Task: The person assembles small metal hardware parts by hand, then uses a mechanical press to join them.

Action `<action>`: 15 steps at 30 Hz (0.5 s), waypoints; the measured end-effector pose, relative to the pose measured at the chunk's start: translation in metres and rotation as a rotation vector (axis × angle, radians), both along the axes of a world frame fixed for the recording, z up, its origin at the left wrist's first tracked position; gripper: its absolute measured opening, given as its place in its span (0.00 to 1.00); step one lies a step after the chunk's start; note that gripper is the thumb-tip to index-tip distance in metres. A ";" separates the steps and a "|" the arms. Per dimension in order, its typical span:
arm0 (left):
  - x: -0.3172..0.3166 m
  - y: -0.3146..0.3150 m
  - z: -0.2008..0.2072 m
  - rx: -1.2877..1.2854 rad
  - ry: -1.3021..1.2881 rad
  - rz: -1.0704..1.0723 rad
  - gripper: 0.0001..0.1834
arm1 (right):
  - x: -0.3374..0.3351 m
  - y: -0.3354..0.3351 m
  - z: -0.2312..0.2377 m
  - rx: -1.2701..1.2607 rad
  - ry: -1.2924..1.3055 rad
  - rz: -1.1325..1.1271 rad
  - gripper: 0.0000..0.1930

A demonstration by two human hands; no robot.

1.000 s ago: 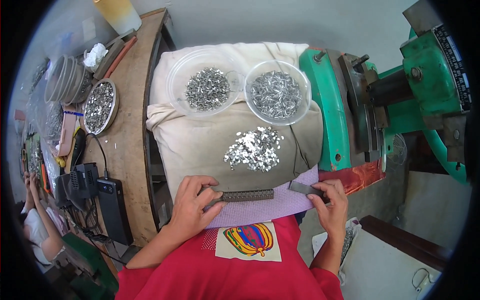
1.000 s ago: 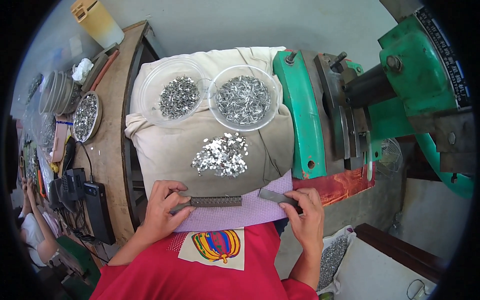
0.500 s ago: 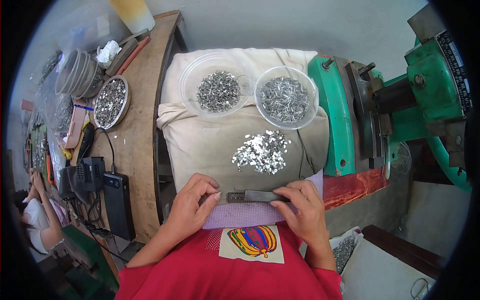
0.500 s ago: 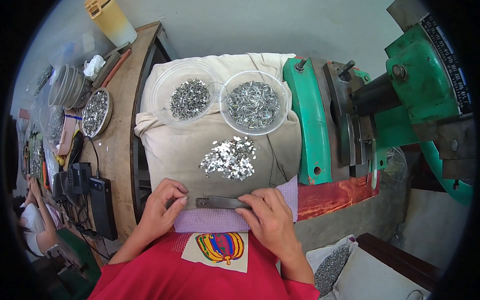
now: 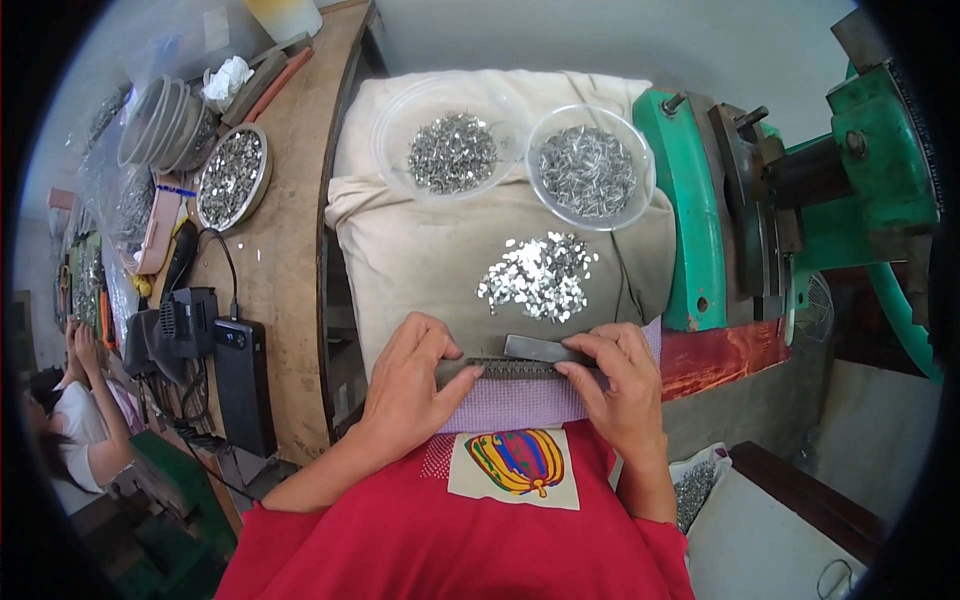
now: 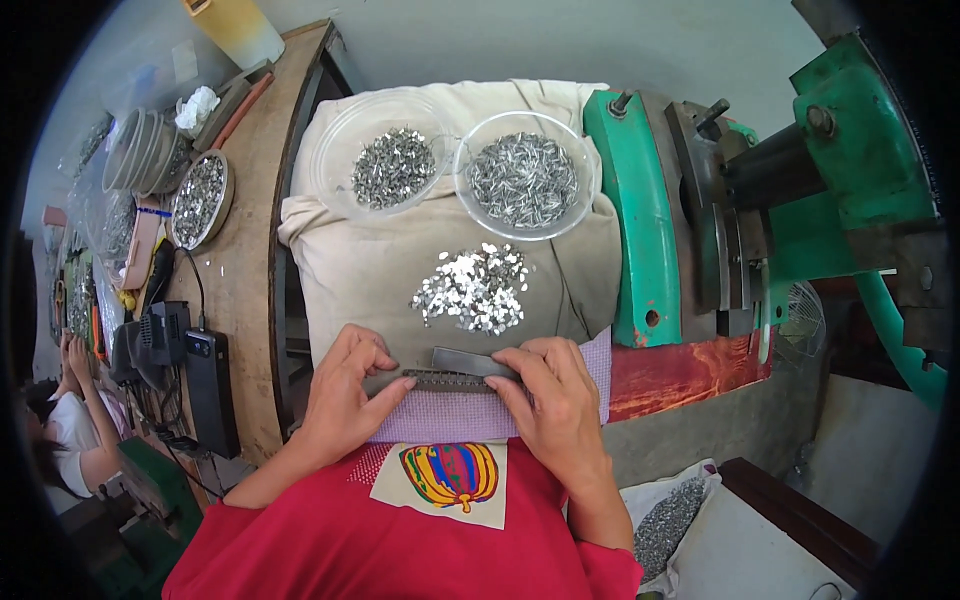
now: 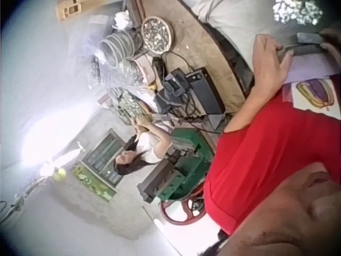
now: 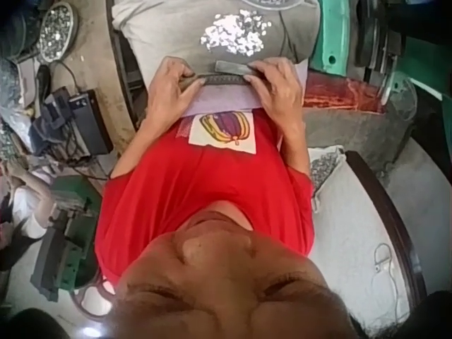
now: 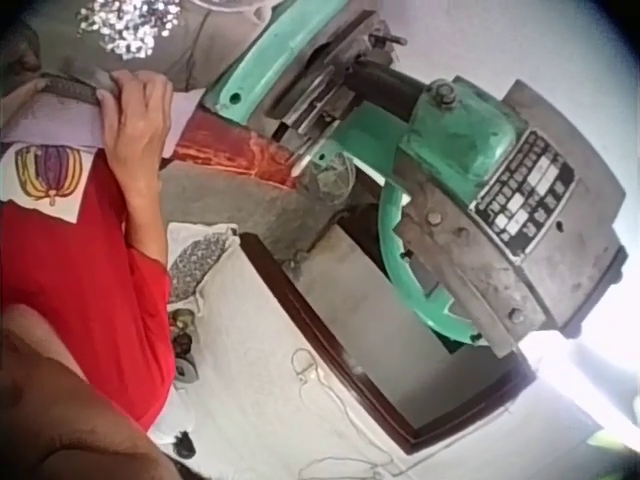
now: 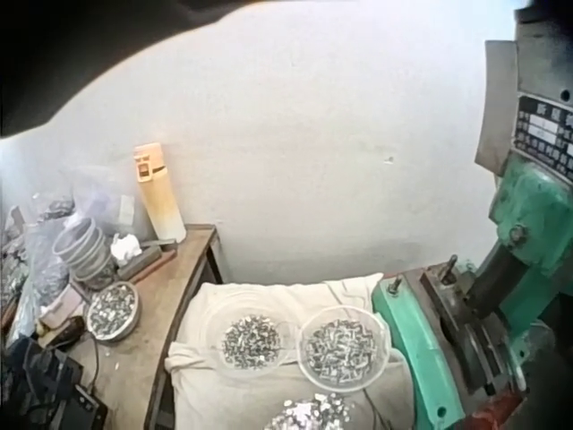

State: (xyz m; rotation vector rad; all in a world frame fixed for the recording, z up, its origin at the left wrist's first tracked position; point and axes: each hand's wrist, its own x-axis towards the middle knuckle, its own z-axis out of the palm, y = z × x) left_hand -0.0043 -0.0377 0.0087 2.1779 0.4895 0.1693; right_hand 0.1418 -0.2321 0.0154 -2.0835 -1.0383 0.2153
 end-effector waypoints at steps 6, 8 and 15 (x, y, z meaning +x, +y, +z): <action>0.001 0.002 0.003 -0.023 0.040 -0.006 0.15 | -0.003 0.000 0.000 0.008 0.005 0.011 0.15; -0.001 0.003 0.005 -0.062 0.064 0.010 0.15 | -0.004 0.001 -0.001 0.012 0.000 0.021 0.15; -0.005 0.003 0.003 -0.123 0.048 0.045 0.12 | -0.004 0.003 -0.003 0.009 -0.022 0.041 0.15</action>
